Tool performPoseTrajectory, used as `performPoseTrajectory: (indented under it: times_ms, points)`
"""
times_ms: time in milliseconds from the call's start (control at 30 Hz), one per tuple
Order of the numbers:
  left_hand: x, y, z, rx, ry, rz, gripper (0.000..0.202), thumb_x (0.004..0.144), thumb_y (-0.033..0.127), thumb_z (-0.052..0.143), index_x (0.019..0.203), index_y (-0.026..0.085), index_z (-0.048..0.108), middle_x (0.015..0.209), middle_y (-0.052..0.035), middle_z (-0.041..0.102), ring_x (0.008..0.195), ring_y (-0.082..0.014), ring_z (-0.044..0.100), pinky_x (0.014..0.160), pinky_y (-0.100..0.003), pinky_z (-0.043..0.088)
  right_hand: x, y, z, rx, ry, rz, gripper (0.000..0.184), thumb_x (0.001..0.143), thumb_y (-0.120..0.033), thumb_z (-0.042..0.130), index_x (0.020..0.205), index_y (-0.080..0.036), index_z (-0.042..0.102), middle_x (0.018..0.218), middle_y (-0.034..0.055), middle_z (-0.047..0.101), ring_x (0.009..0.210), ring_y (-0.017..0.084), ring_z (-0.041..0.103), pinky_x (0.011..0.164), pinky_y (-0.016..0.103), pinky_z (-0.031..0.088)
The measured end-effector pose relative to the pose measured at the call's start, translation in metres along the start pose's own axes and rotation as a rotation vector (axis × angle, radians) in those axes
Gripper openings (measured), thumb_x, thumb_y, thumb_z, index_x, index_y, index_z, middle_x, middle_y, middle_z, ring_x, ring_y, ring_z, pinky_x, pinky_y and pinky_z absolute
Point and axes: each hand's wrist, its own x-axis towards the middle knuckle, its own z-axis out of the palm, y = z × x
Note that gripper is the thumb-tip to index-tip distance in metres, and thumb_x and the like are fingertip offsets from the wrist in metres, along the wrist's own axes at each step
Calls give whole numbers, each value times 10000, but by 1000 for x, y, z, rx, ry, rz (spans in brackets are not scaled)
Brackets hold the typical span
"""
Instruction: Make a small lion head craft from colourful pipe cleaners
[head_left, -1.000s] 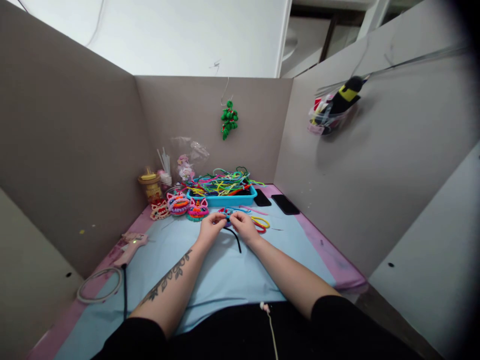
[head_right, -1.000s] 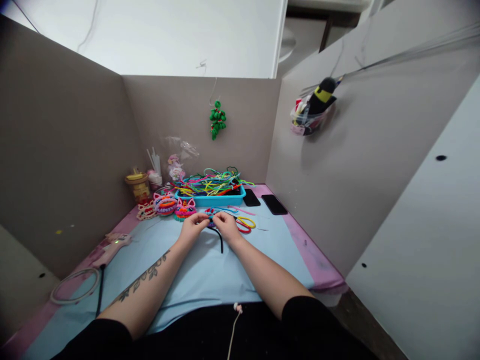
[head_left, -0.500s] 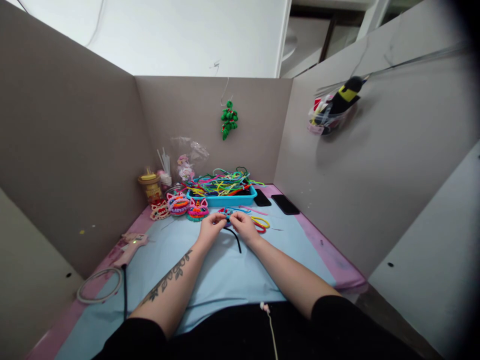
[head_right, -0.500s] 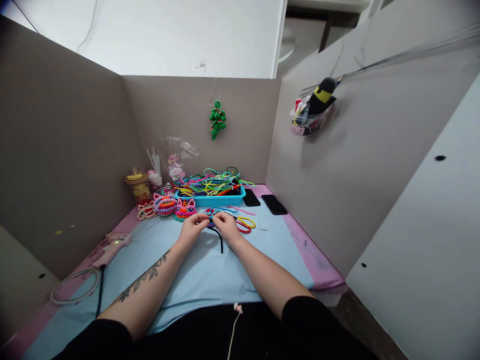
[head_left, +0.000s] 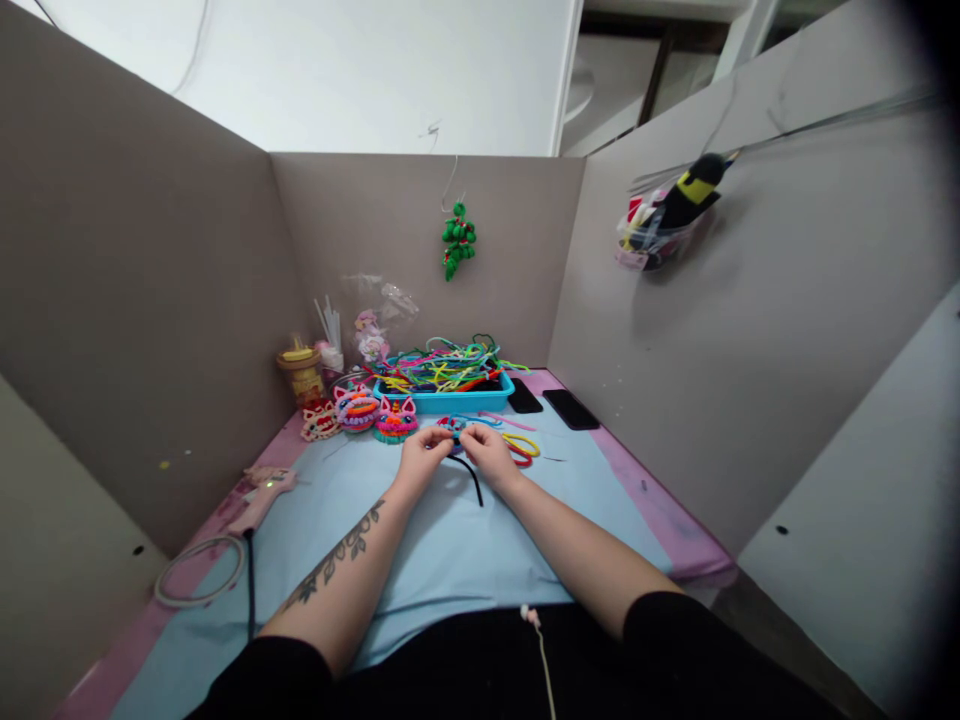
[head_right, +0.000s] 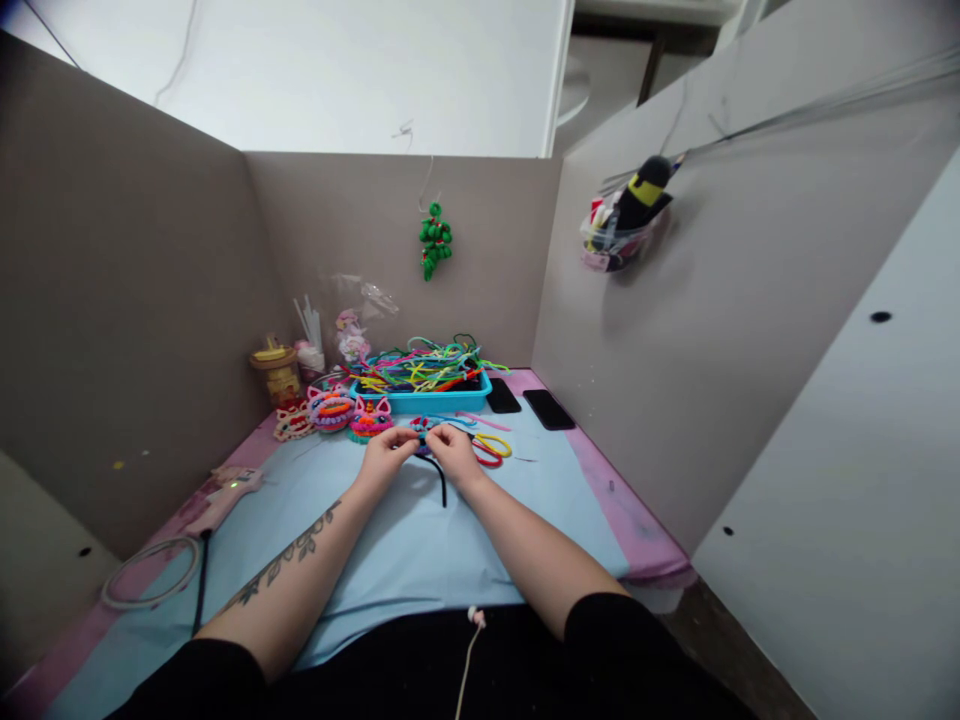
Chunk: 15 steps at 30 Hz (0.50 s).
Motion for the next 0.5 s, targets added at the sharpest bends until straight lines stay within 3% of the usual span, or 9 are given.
performPoseTrajectory:
  times_ms: [500]
  points:
    - [0,3,-1,-6,-1,0,173,619,255,670,753,148,689,710,-35,678,649,-153,598,638,-263,474,0,-1,0,-8,1,13,201,718,-350,580,633,-182,508,496,-57,436,480,93,369,500,232,314]
